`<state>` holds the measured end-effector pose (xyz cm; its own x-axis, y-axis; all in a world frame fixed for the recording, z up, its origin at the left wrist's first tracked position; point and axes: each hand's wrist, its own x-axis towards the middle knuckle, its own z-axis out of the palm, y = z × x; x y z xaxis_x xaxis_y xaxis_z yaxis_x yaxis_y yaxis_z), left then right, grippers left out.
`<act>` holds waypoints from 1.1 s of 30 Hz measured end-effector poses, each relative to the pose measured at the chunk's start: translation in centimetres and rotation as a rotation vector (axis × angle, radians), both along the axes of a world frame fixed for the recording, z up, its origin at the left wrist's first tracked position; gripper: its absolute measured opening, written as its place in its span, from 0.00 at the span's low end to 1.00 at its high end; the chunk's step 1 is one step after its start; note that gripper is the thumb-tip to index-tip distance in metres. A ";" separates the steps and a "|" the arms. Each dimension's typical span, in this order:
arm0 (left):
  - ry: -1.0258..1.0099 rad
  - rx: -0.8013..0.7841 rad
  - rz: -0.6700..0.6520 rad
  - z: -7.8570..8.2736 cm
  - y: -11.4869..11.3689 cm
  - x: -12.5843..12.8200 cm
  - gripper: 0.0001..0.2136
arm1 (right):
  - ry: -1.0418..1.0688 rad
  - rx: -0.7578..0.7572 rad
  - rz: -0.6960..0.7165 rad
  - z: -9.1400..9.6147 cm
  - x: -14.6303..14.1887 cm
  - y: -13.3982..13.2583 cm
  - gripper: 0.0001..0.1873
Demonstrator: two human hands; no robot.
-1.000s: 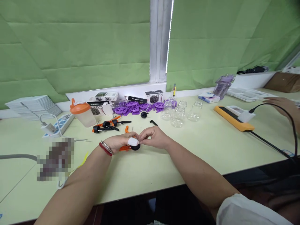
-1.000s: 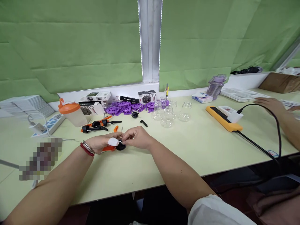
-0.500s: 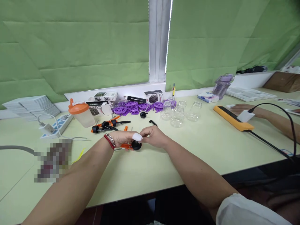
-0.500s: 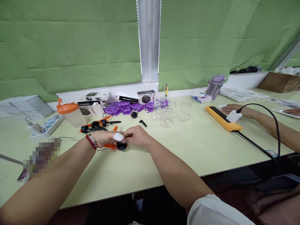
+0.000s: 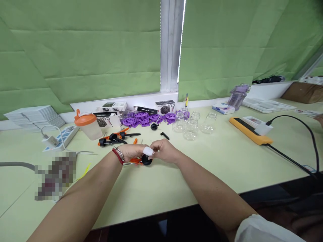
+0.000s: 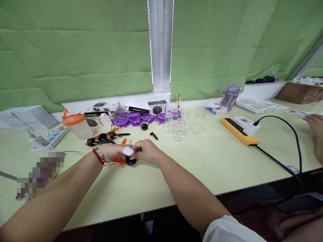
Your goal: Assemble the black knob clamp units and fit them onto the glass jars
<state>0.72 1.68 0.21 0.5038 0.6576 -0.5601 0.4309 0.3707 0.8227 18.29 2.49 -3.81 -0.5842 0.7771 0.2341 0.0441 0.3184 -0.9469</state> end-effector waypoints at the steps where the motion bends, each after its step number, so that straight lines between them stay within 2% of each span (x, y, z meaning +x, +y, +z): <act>1: -0.003 0.002 -0.001 0.0 0.0 0.0 0.17 | -0.008 0.002 -0.001 0.0 0.0 0.0 0.08; 12: 0.044 0.015 0.003 0.1 -0.1 0.1 0.16 | 0.089 -0.098 0.085 -0.8 -0.1 0.4 0.09; 19: 0.051 0.031 0.007 0.3 -0.3 0.3 0.15 | 0.059 0.000 0.045 -0.5 0.0 0.3 0.05; 26: 0.019 0.033 -0.048 0.1 -0.1 0.2 0.14 | 0.031 0.002 0.026 -0.8 -0.1 0.4 0.10; 33: 0.023 0.036 -0.049 -0.3 0.1 0.0 0.14 | -0.017 0.090 -0.001 -0.9 -0.1 0.5 0.12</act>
<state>0.73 1.78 -0.05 0.5229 0.6523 -0.5487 0.4671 0.3192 0.8246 18.23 2.97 -4.72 -0.5881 0.7539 0.2928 0.0607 0.4022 -0.9136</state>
